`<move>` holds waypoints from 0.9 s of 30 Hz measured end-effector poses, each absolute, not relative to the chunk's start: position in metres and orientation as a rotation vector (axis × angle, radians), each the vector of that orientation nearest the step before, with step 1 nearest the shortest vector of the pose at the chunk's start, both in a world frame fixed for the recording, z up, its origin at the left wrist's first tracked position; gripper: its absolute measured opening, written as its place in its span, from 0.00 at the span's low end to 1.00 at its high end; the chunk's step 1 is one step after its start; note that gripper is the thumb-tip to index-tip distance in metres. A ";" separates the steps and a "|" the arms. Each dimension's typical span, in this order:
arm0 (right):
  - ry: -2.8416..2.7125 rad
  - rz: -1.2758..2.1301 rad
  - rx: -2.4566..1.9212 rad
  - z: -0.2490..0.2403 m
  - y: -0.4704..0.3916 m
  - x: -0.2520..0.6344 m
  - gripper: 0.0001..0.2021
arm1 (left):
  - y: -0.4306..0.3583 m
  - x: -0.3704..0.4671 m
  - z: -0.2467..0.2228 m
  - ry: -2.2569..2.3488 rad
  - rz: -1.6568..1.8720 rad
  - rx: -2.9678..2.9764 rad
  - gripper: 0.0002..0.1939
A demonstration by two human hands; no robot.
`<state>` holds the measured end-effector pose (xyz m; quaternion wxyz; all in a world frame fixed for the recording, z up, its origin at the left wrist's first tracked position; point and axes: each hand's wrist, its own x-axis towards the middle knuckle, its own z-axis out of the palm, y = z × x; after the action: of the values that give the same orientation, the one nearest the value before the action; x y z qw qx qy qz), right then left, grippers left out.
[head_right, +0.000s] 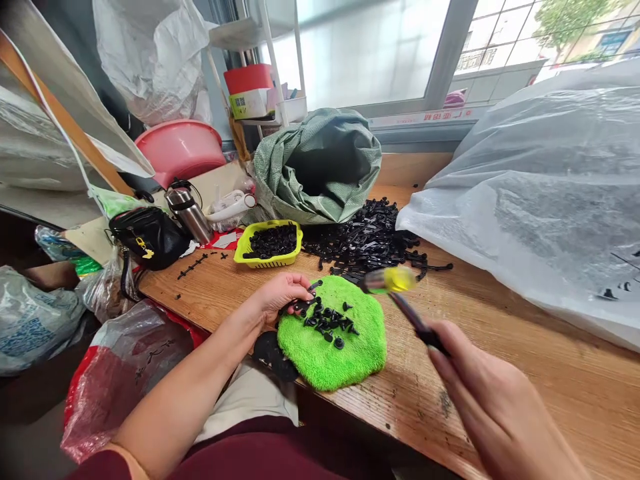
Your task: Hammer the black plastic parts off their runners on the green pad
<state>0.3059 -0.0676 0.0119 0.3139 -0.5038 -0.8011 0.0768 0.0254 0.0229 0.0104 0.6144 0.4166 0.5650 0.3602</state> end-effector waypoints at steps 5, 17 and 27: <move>-2.400 0.132 -1.306 0.025 -0.031 0.258 0.10 | 0.025 0.026 0.013 1.341 0.772 0.996 0.10; -2.452 0.115 -1.336 0.017 -0.027 0.250 0.11 | 0.027 0.026 0.015 1.351 0.739 1.024 0.10; -2.489 0.117 -1.394 0.002 -0.027 0.249 0.13 | 0.027 0.026 0.013 1.354 0.734 1.053 0.10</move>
<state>0.2491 -0.0267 0.0018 0.1426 -0.4832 -0.8629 0.0405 0.0259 0.0272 0.0131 0.5955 0.4534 0.5829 0.3162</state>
